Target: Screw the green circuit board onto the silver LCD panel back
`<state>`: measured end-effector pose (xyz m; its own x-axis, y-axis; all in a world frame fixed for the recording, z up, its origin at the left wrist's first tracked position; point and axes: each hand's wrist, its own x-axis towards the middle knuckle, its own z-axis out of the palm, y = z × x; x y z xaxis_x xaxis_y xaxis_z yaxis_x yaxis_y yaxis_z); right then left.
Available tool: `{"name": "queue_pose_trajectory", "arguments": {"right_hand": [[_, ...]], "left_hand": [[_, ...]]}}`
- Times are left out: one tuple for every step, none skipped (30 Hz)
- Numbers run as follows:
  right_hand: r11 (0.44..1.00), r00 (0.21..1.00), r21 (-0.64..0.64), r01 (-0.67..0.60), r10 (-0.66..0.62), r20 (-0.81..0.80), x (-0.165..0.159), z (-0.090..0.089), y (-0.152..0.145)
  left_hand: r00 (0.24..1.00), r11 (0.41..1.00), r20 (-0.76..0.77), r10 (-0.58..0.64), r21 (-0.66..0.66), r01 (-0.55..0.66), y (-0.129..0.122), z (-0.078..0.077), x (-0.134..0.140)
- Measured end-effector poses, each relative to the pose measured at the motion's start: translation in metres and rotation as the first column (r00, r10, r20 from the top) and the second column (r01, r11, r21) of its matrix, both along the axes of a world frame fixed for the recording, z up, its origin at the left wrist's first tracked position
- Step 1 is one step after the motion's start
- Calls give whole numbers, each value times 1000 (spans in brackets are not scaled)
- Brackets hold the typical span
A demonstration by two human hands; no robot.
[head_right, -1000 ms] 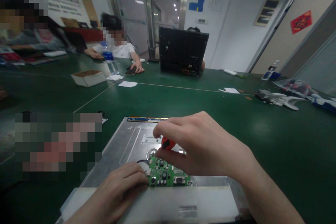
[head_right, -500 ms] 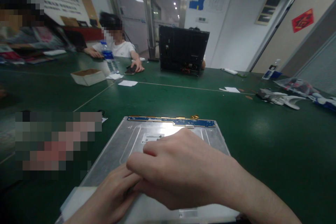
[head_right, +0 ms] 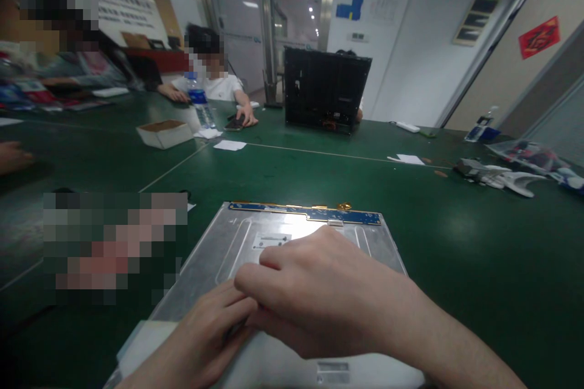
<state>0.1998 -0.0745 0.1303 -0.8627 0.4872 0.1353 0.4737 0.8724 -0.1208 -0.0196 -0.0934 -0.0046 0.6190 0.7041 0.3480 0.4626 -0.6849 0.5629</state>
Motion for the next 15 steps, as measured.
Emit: {"name": "queue_pose_trajectory", "arguments": {"right_hand": [[1000,1000,-3,-2,2,0,0,0,0],[1000,1000,-8,-4,4,1,0,0,-1],[1000,1000,-13,-4,4,3,-1,0,-1],[1000,1000,-17,-3,4,5,-1,0,-1],[1000,1000,-20,0,0,7,-1,0,-1],[1000,1000,-21,3,-3,10,-2,0,-1],[1000,1000,-22,4,-4,13,-2,0,-1],[1000,1000,-23,7,-6,14,-2,0,-1],[1000,1000,-21,8,-8,14,-3,0,-1],[1000,1000,-20,6,-6,13,-3,0,-1],[1000,1000,-18,5,-5,13,-3,0,-1],[1000,1000,-16,2,-2,15,-3,0,-2],[1000,1000,-14,-1,1,17,-3,0,-2],[1000,1000,-11,-5,5,20,-4,1,-2],[1000,1000,-10,-9,10,24,-4,1,-2]], "left_hand": [[1000,1000,4,-2,-2,2,0,0,0],[1000,1000,10,-7,-3,7,0,1,0],[1000,1000,15,-14,-5,14,1,2,0],[1000,1000,18,-21,-6,21,1,2,0],[1000,1000,19,-24,-8,24,1,3,0],[999,1000,17,-27,-11,28,1,3,0],[999,1000,15,-29,-13,29,1,3,0],[999,999,14,-29,-13,29,1,3,0],[1000,1000,13,-28,-13,29,2,3,0],[1000,1000,12,-27,-13,27,2,3,0],[1000,1000,12,-26,-14,26,2,2,0],[1000,1000,11,-27,-16,27,2,2,0],[1000,999,9,-26,-19,26,2,1,0],[1000,999,6,-28,-22,28,2,1,-1],[1000,999,2,-31,-22,31,2,0,-1]]}}
